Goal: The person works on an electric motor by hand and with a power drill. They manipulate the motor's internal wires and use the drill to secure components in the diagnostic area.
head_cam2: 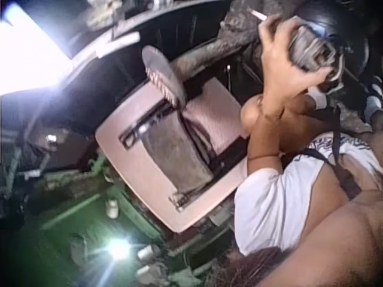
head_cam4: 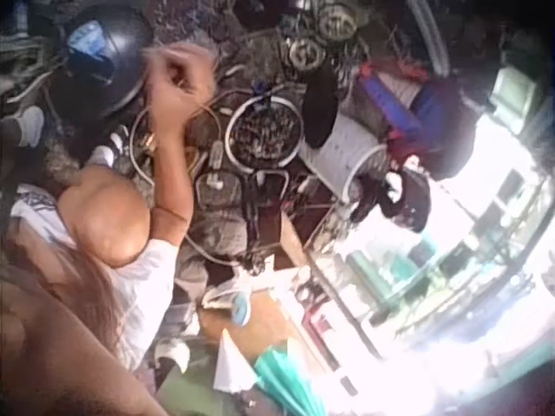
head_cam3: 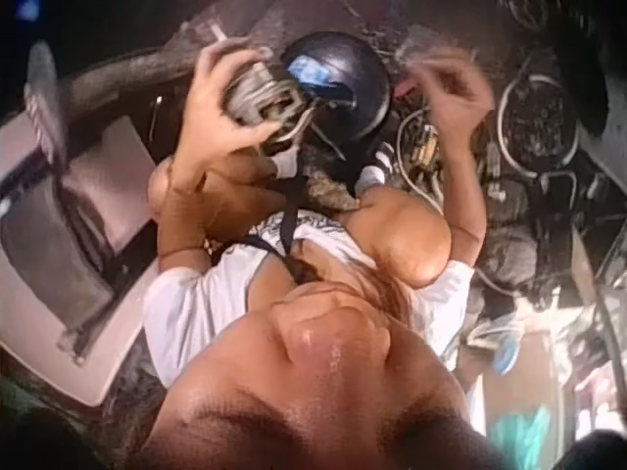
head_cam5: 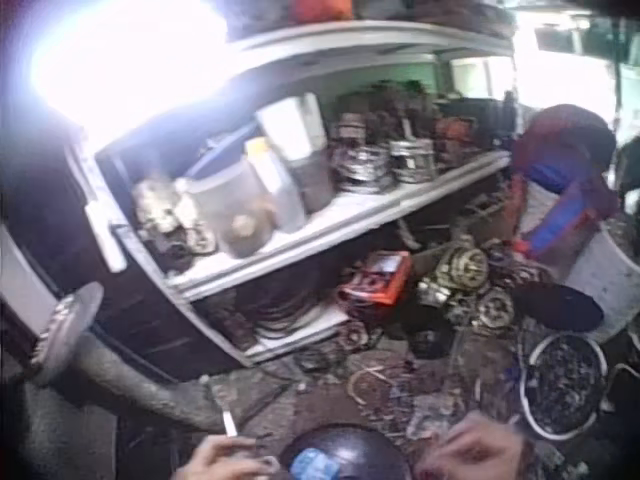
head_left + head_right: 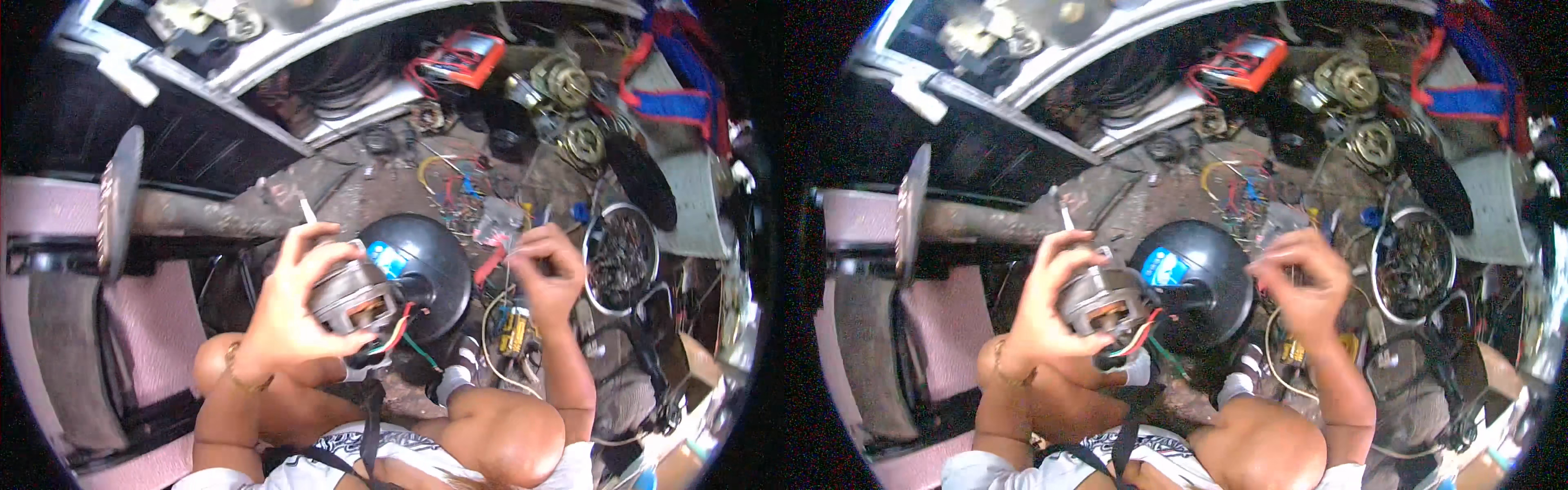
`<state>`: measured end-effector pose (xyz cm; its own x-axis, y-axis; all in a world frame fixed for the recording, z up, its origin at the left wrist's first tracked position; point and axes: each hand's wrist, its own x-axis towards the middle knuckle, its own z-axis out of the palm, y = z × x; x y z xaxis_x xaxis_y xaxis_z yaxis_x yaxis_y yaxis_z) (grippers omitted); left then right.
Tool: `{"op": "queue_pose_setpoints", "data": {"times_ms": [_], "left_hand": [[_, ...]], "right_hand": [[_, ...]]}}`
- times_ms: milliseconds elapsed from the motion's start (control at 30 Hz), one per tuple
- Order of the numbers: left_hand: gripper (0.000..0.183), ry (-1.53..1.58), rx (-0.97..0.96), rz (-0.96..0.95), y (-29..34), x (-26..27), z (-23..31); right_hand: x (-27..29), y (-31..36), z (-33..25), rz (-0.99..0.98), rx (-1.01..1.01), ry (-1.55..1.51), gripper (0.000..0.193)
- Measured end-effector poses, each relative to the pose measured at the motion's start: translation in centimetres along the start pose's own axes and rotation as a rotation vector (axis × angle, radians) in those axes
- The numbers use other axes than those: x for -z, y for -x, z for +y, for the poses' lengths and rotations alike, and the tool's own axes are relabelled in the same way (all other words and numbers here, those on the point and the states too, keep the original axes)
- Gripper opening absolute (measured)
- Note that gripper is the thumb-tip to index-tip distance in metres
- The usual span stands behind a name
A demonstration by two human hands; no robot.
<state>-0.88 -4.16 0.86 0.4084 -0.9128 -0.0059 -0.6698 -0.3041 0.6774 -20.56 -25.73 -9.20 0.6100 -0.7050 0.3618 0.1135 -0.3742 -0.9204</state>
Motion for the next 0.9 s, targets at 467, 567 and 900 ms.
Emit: {"op": "queue_pose_setpoints", "data": {"times_ms": [467, 567, 900], "left_hand": [[0.072, 0.077, 0.115, 0.140, 3.1, -0.6, 0.7], [0.071, 0.051, 0.094, 0.148, 3.2, -0.8, 0.5], [0.072, 0.030, 0.096, 0.136, 3.3, -0.4, 0.3]], "right_hand": [[-9.3, -1.4, -6.7, -0.362, 0.447, 0.090, 0.022], [-9.2, -1.3, -7.2, -0.368, 0.480, 0.160, 0.024], [-8.6, -1.7, -7.4, -0.448, 0.504, 0.196, 0.026]]}}
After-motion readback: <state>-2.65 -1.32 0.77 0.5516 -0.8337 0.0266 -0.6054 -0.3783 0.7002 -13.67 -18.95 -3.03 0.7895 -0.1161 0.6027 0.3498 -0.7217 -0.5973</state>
